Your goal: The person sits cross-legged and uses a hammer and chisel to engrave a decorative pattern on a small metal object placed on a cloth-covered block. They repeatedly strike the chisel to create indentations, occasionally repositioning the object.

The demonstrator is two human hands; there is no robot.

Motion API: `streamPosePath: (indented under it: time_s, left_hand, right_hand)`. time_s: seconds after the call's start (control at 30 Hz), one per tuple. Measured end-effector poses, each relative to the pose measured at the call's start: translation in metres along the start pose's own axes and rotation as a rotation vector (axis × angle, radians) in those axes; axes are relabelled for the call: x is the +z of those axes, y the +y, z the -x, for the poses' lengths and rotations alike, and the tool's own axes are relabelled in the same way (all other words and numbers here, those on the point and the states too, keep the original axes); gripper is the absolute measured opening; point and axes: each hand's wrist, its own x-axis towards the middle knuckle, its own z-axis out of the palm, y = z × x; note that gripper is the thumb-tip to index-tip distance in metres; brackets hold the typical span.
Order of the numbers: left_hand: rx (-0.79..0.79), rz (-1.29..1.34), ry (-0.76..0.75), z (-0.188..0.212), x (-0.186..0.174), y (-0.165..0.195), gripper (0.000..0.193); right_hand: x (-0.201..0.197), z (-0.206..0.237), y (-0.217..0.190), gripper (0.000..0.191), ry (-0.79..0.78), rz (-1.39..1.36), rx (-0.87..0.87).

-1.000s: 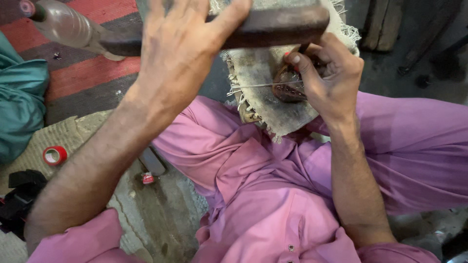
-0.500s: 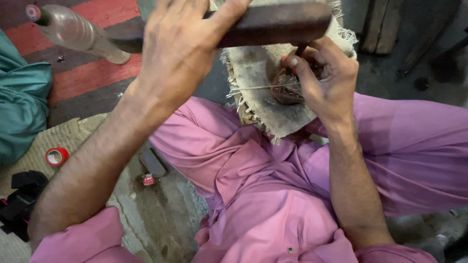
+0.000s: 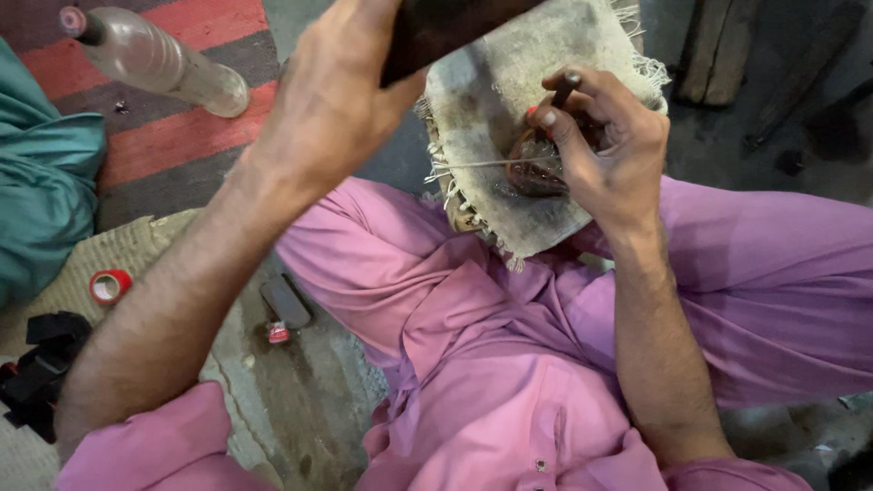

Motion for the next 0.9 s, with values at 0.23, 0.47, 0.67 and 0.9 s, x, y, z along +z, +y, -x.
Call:
streamPosePath:
  time_s: [0.23, 0.47, 0.67, 0.9]
  left_hand:
    - [-0.211, -0.153, -0.229, 0.02, -0.006, 0.01, 0.066]
    - [-0.802, 0.329, -0.109, 0.107, 0.008, 0.027, 0.062]
    - [-1.087, 0.228, -0.095, 0.175, 0.048, 0.057, 0.048]
    - [-1.108, 0.04, 0.072, 0.18, 0.074, 0.075, 0.038]
  right_hand:
    - [-0.013, -0.002, 0.018, 0.019, 0.147, -0.166, 0.03]
    - [-0.085, 0.037, -0.049, 0.015, 0.121, -0.637, -0.119]
    - [-0.121, 0.048, -0.116, 0.015, -0.609, -0.452, -0.582]
    - [-0.128, 0.043, -0.122, 0.015, -0.672, -0.292, -0.63]
